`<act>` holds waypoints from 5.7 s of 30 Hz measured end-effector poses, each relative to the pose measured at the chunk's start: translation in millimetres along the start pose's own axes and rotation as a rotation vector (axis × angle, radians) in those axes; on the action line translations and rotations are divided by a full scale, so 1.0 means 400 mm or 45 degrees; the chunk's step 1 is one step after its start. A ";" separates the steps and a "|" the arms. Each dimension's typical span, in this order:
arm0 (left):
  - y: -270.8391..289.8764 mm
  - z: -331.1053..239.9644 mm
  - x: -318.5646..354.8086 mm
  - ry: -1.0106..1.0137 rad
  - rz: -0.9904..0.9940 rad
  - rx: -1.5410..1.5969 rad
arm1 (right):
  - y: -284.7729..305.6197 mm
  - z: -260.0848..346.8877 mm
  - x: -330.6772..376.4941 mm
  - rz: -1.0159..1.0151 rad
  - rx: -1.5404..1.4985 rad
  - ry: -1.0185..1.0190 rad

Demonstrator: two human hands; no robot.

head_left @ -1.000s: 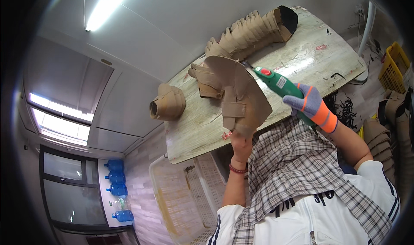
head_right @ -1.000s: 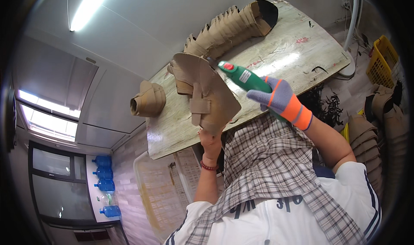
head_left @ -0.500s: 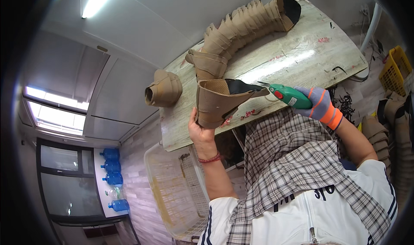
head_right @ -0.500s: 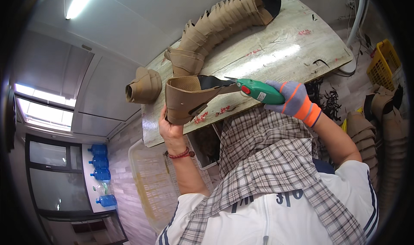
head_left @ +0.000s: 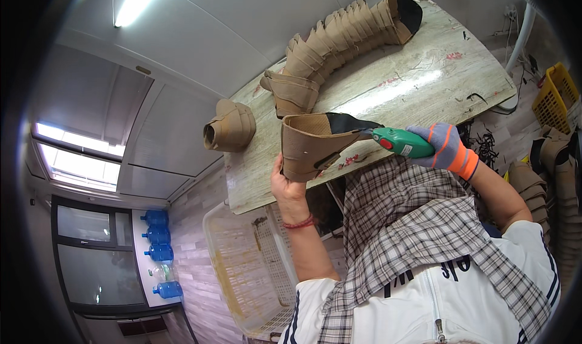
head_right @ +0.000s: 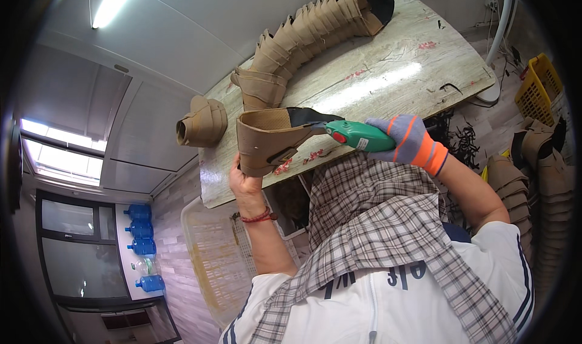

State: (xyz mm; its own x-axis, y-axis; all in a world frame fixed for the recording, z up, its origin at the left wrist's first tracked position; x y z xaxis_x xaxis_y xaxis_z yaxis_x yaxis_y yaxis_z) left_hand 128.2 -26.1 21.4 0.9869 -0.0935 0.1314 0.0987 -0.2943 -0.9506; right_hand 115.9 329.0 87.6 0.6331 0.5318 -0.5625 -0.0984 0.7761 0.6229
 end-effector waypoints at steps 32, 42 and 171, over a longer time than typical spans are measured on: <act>-0.256 -0.056 0.239 -0.720 -0.534 -2.591 | -0.088 0.027 -0.020 -0.076 -0.705 -0.441; -0.207 -0.706 0.059 -1.402 -0.753 -3.697 | -0.086 -0.040 0.024 -0.094 -0.663 -0.679; -0.315 -0.482 0.401 -1.826 -1.084 -3.077 | -0.051 -0.075 0.048 -0.167 -0.599 -0.660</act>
State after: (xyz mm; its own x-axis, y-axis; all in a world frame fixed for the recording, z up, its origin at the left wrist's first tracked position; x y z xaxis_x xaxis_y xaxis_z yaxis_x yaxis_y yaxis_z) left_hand 249.4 -187.3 216.4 0.5023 0.2933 -0.8134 0.8077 0.1766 0.5625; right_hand 106.9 333.3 47.6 0.9346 0.2848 -0.2130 -0.2434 0.9489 0.2009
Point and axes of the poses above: each hand's wrist, its own x-axis away from the middle knuckle, its own y-axis out of the back of the hand, z = x × y, the point moved 8 cm from there along -x, towards the middle knuckle, and after that the axes turned 12 degrees about -x, right-handed, at the moved point
